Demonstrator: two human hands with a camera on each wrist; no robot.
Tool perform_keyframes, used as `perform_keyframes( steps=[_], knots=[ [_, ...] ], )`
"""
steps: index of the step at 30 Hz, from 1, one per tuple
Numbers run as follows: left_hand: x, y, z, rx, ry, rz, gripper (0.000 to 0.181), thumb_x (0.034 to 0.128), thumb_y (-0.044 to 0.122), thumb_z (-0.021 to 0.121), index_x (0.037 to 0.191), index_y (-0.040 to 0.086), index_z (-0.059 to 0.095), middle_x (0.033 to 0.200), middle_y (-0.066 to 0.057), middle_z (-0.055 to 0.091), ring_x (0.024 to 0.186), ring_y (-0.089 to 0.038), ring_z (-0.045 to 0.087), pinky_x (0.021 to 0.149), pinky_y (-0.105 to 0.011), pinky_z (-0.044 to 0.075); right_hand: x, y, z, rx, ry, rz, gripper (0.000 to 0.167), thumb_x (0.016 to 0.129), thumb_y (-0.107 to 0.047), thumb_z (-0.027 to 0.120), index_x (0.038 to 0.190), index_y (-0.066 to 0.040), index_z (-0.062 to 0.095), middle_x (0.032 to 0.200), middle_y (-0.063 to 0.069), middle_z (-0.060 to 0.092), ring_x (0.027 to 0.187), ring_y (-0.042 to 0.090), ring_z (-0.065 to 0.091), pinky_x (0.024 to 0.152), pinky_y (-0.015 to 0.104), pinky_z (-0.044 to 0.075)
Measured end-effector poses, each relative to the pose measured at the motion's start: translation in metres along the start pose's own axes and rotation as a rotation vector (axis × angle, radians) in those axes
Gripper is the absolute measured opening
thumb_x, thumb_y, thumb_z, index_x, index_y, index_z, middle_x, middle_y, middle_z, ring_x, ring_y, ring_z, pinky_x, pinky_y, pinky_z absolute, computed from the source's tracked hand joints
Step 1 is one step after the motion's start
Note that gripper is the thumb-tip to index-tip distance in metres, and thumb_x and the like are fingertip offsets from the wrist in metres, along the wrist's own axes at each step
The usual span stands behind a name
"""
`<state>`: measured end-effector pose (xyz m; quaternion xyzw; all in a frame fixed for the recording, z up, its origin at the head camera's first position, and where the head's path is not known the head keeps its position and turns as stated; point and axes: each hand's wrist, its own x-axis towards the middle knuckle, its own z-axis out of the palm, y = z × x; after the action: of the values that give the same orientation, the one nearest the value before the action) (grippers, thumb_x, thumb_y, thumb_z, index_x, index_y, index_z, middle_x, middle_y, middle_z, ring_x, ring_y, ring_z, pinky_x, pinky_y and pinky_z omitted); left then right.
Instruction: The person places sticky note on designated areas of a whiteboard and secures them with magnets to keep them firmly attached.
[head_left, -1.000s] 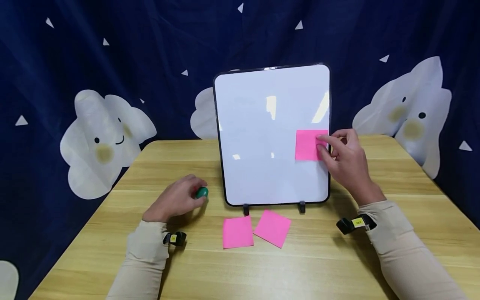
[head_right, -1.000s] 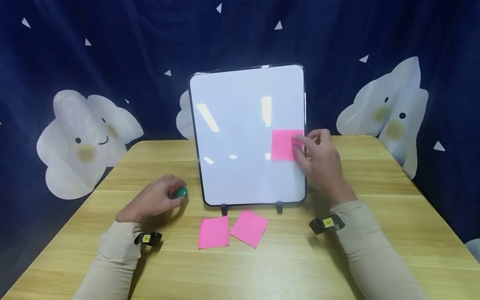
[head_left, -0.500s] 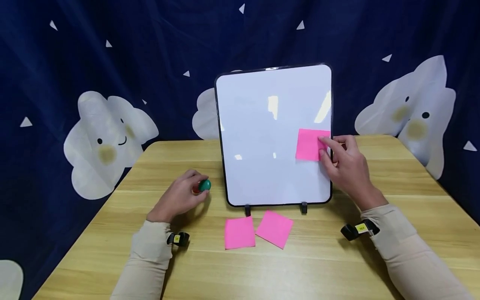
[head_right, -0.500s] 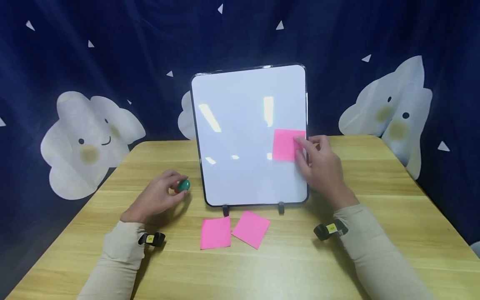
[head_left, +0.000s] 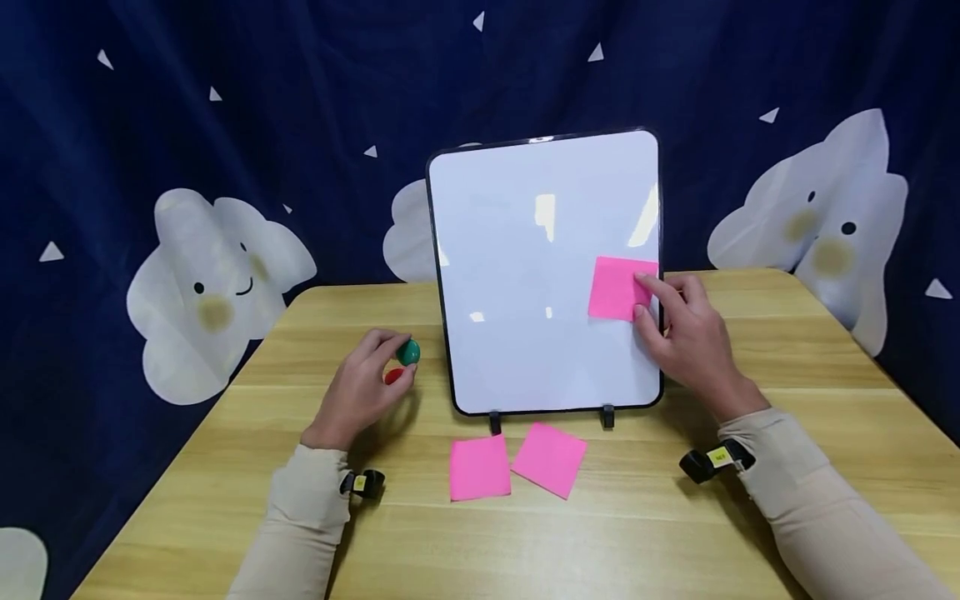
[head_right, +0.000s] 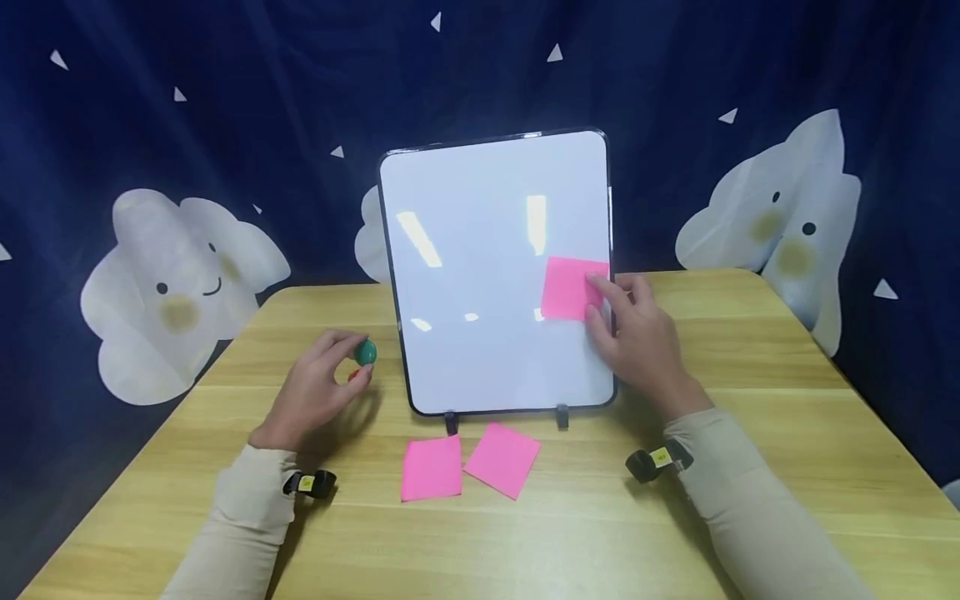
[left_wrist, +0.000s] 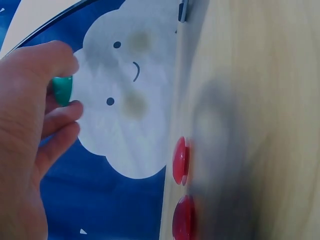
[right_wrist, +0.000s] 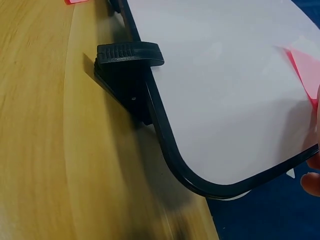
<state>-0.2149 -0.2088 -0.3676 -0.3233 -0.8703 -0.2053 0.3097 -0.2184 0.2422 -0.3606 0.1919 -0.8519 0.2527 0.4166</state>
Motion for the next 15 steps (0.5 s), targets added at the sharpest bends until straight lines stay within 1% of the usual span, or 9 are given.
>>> perform_keyframes(
  steps=[5,9,15],
  knots=[
    [0.0011,0.0029,0.0004,-0.011,0.050,0.022,0.040,0.0814,0.009,0.080,0.118,-0.003,0.069,0.113,-0.015,0.062,0.094,-0.024,0.064,0.081,-0.039,0.057,-0.0006,0.0007,0.0027,0.009,0.016,-0.009,0.047,0.087,-0.010,0.069,0.134,-0.011,0.063,0.107,0.018,0.053,0.069,0.014,0.043,0.057,0.029,0.033],
    [0.0033,0.0057,0.0012,-0.014,0.085,0.044,0.040,0.0804,0.009,0.080,0.118,-0.001,0.070,0.111,-0.015,0.063,0.093,-0.025,0.065,0.079,-0.041,0.058,-0.0006,0.0008,0.0025,0.006,0.014,-0.008,0.048,0.088,-0.010,0.069,0.135,-0.011,0.063,0.106,0.018,0.053,0.069,0.014,0.043,0.057,0.029,0.032],
    [0.0053,0.0089,0.0014,0.029,0.118,0.056,0.040,0.0833,0.018,0.078,0.118,0.001,0.070,0.109,-0.015,0.065,0.089,-0.026,0.065,0.074,-0.042,0.058,-0.0026,0.0017,0.0018,0.000,0.002,0.002,0.048,0.089,-0.009,0.068,0.137,-0.012,0.062,0.105,0.018,0.054,0.070,0.015,0.043,0.057,0.030,0.033]
  ],
)
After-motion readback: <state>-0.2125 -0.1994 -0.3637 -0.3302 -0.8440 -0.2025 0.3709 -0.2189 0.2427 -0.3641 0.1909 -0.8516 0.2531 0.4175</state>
